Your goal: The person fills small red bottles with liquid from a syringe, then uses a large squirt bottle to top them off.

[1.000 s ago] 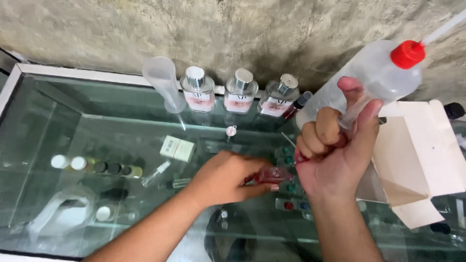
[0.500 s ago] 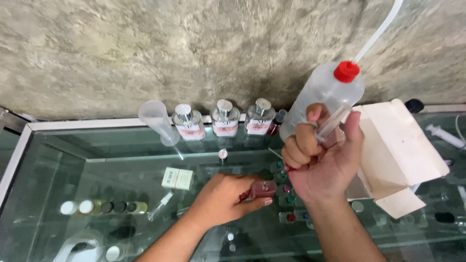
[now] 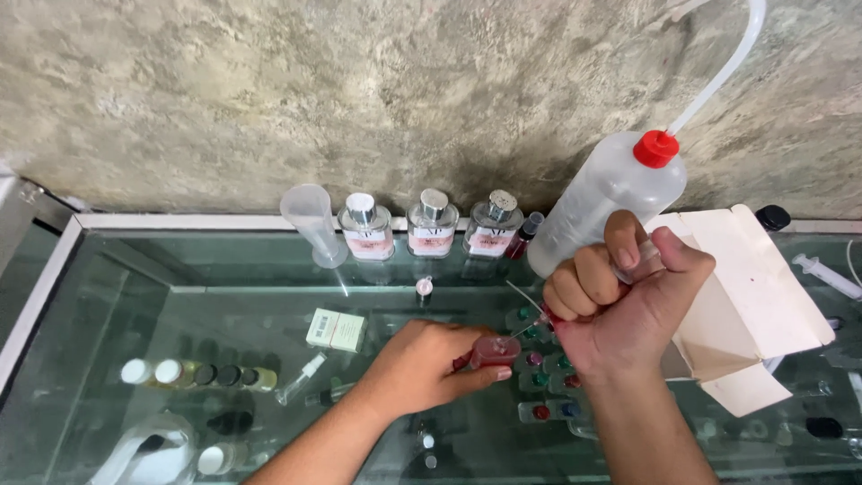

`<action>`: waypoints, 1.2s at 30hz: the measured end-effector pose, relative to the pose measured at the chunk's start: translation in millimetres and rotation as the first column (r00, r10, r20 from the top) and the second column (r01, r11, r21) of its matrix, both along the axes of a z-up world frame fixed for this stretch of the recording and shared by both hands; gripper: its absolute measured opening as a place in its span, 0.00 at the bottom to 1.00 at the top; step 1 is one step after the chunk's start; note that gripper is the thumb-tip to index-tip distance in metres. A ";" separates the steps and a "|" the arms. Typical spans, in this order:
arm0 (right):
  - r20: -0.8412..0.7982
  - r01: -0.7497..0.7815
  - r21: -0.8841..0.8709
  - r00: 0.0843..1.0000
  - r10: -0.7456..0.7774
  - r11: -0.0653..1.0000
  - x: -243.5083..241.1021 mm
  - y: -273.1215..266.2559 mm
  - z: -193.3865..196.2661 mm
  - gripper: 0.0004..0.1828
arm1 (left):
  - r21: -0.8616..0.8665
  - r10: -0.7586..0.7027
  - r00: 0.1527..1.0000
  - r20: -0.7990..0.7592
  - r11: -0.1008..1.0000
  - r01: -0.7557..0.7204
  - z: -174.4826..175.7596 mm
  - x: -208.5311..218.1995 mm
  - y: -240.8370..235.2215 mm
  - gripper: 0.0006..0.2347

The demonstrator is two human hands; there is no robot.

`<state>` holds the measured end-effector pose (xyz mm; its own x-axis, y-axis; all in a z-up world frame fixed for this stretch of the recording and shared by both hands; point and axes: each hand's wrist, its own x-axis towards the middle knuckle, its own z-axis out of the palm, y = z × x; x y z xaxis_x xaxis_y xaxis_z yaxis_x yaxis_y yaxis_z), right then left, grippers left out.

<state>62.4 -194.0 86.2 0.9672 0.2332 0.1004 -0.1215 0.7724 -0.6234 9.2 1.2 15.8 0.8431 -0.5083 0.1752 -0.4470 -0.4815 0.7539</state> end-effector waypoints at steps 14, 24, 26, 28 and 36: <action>0.129 0.072 -0.027 0.989 -0.068 0.997 -6.5 11.6 -2.8 0.15 | 0.056 0.017 1.000 0.024 0.998 -0.018 -11.3 1.1 -0.8 0.14; 0.196 0.039 0.007 0.980 -0.040 0.999 -2.8 22.6 -9.3 0.08 | 0.036 0.012 1.000 0.014 0.999 -0.012 -7.8 0.2 -1.5 0.11; 0.235 0.043 -0.002 0.971 -0.041 0.999 -2.5 24.6 -10.8 0.09 | 0.032 0.018 1.000 0.005 0.999 -0.018 -5.2 0.4 -1.1 0.12; 0.228 0.124 -0.084 0.968 -0.102 0.989 -3.5 25.9 -12.6 0.10 | 0.035 0.004 1.000 0.003 0.999 -0.004 -2.5 0.3 -0.8 0.12; 0.212 0.154 -0.113 0.969 -0.127 0.982 -3.7 26.5 -21.0 0.14 | 0.073 -0.012 0.998 0.059 0.997 0.008 -12.0 -0.2 -0.3 0.13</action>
<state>58.7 -167.4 65.2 0.9534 0.1202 0.2766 0.1219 0.6854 -0.7179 8.9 0.8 3.8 0.8271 -0.5302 0.1866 -0.4948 -0.5295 0.6890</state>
